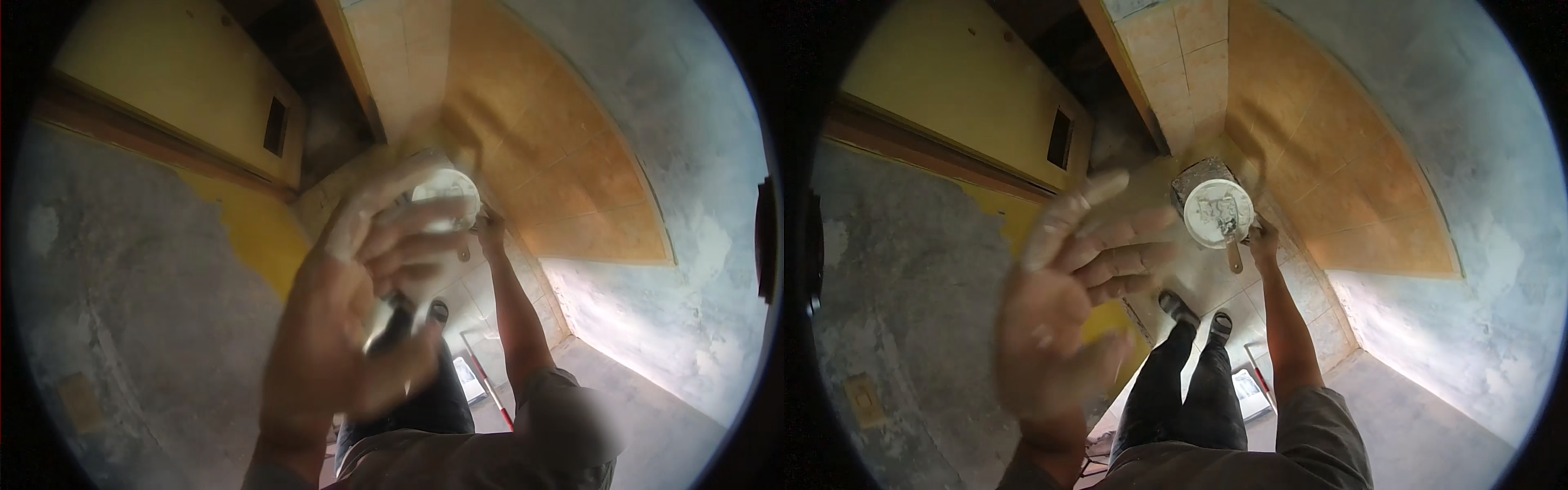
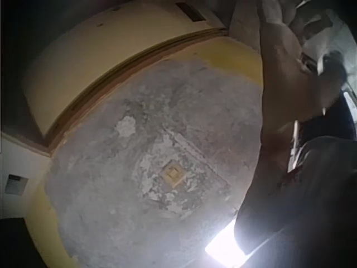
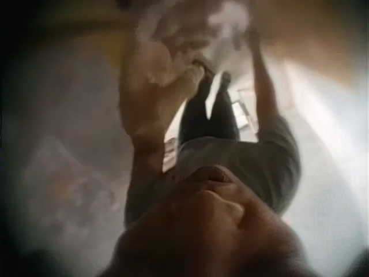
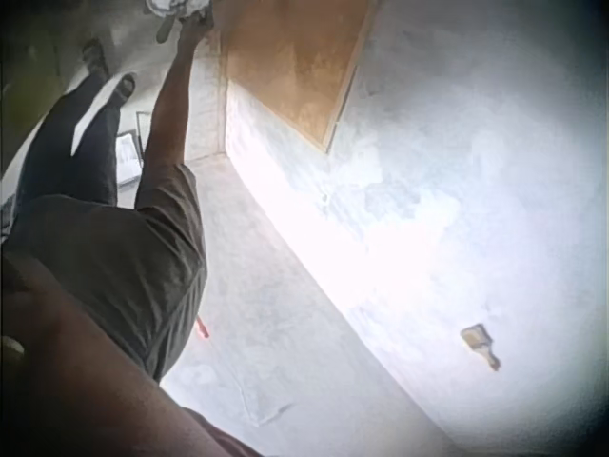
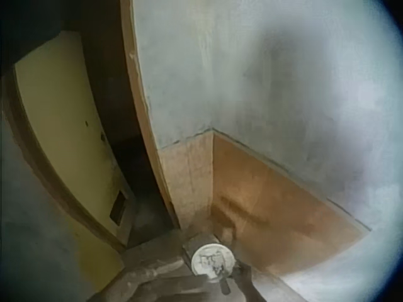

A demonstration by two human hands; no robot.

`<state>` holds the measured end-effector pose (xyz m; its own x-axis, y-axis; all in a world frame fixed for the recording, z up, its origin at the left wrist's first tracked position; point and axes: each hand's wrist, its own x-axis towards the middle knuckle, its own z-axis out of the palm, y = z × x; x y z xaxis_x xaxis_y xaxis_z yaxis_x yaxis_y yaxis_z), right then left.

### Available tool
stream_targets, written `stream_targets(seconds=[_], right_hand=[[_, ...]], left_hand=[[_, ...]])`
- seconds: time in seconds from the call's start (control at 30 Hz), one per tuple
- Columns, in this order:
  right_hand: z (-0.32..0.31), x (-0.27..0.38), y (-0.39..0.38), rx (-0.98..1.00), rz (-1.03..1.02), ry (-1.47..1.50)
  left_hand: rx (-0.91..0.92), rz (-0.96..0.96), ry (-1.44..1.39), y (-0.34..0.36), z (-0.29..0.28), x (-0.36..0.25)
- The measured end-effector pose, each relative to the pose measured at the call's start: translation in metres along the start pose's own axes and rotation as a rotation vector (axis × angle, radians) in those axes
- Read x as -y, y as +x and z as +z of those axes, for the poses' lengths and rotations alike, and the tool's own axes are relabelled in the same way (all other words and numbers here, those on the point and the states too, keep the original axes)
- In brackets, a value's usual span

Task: The person mixes white paste on a plate with a putty knife and applies it to a wall.

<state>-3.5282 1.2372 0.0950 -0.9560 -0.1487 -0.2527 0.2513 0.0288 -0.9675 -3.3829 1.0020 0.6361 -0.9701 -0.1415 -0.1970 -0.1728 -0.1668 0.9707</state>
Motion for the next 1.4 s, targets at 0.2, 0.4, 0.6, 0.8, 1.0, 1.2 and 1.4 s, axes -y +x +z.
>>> stream_targets(seconds=[0.2, 0.4, 0.6, 0.8, 1.0, 1.2, 1.4], right_hand=[[0.122, -0.081, 0.136, 0.009, 0.082, 0.043], [0.231, -0.173, 0.239, -0.148, 0.232, 0.129], [0.311, -0.224, 0.288, -0.394, 0.341, 0.188], [0.392, -0.229, 0.360, -0.380, 0.283, -0.067], [0.426, -0.240, 0.430, -0.426, 0.329, -0.583], [0.457, -0.217, 0.528, -0.533, 0.015, -1.300], [0.731, -0.188, 0.694, -0.035, -0.294, -0.844]], left_hand=[[0.204, -0.107, -0.197, 0.158, -0.101, -0.030], [0.280, -0.447, -0.547, 0.327, -0.271, 0.078], [0.119, -0.113, -0.263, 0.360, -0.413, 0.212], [-0.341, -0.461, 0.085, 0.381, -0.585, 0.435], [-0.584, -0.686, 0.155, 0.385, -0.734, 0.522], [-0.678, -0.734, 0.197, 0.438, -0.812, 0.523], [-0.687, -0.888, 0.144, 0.542, -0.887, 0.553]])
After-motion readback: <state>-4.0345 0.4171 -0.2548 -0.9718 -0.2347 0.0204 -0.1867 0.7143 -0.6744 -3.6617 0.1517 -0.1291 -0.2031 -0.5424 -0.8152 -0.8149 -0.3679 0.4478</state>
